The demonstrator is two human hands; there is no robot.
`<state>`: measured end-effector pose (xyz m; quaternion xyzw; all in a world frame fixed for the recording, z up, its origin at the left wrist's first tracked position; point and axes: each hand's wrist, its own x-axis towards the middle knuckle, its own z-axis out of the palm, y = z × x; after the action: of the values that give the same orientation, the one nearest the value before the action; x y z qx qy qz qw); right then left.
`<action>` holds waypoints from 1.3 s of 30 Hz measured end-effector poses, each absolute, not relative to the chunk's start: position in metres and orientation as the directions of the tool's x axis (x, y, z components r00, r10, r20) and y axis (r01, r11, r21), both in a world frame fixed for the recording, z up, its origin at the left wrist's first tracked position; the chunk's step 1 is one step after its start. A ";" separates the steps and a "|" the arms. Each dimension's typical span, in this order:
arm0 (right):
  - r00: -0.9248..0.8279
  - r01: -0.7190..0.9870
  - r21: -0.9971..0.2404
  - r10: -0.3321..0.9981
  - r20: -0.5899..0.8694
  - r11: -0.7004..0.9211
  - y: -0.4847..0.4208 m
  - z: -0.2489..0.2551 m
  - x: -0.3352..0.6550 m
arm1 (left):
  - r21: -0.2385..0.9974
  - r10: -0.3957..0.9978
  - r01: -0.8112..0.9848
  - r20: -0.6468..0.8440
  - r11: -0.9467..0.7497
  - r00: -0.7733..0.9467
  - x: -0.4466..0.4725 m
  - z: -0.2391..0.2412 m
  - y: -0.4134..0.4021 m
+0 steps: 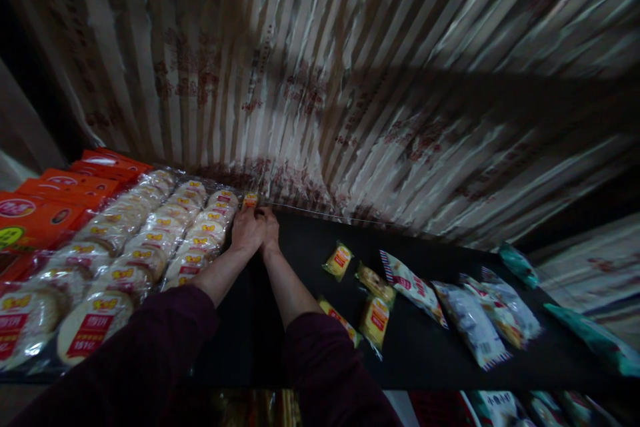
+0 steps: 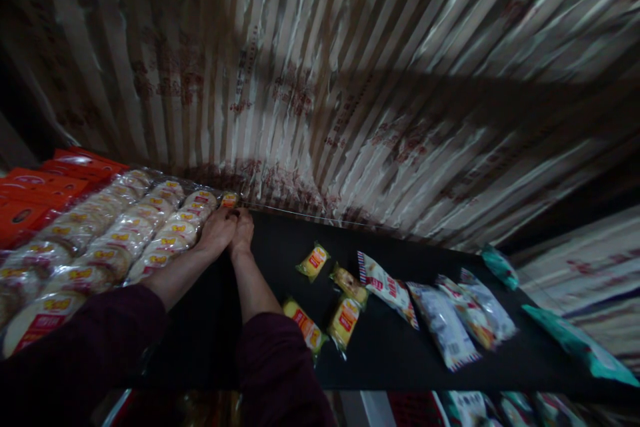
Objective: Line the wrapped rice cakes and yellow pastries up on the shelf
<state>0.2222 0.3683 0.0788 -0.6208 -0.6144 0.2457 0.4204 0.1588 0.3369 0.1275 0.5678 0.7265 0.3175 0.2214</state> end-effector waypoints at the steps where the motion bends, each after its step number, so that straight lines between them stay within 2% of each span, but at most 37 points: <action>1: 0.127 0.560 -0.822 0.969 0.210 0.105 0.368 0.078 0.222 | 0.711 0.964 0.685 0.039 0.158 -0.262 0.159 0.128 0.336; 13: 0.175 0.546 -0.835 0.968 0.182 0.059 0.359 0.076 0.224 | 0.684 0.974 0.726 0.107 0.073 -0.198 0.162 0.125 0.330; 21: 0.114 0.535 -0.836 0.970 0.214 0.122 0.324 0.099 0.244 | 0.753 0.983 0.649 0.019 0.108 -0.184 0.174 0.136 0.300; 27: 0.005 0.664 -0.724 0.967 0.255 0.187 0.274 0.126 0.280 | 0.811 0.991 0.573 -0.068 0.120 -0.111 0.194 0.145 0.256; 31: -0.003 0.744 -0.631 0.945 0.328 0.222 0.233 0.139 0.312 | 0.900 0.990 0.412 -0.123 0.140 -0.066 0.207 0.142 0.221; 35: 0.082 0.816 -0.555 0.917 0.390 0.164 0.190 0.145 0.348 | 0.928 0.968 0.285 -0.251 0.239 0.007 0.217 0.136 0.186; 39: 0.120 0.878 -0.471 0.916 0.383 0.082 0.153 0.137 0.370 | 0.924 0.938 0.211 -0.340 0.320 0.069 0.229 0.135 0.161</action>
<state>0.3702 0.1534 0.1369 -0.6768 -0.6627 0.0294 0.3192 0.2288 0.1607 0.1346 0.4811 0.5971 0.3299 0.5507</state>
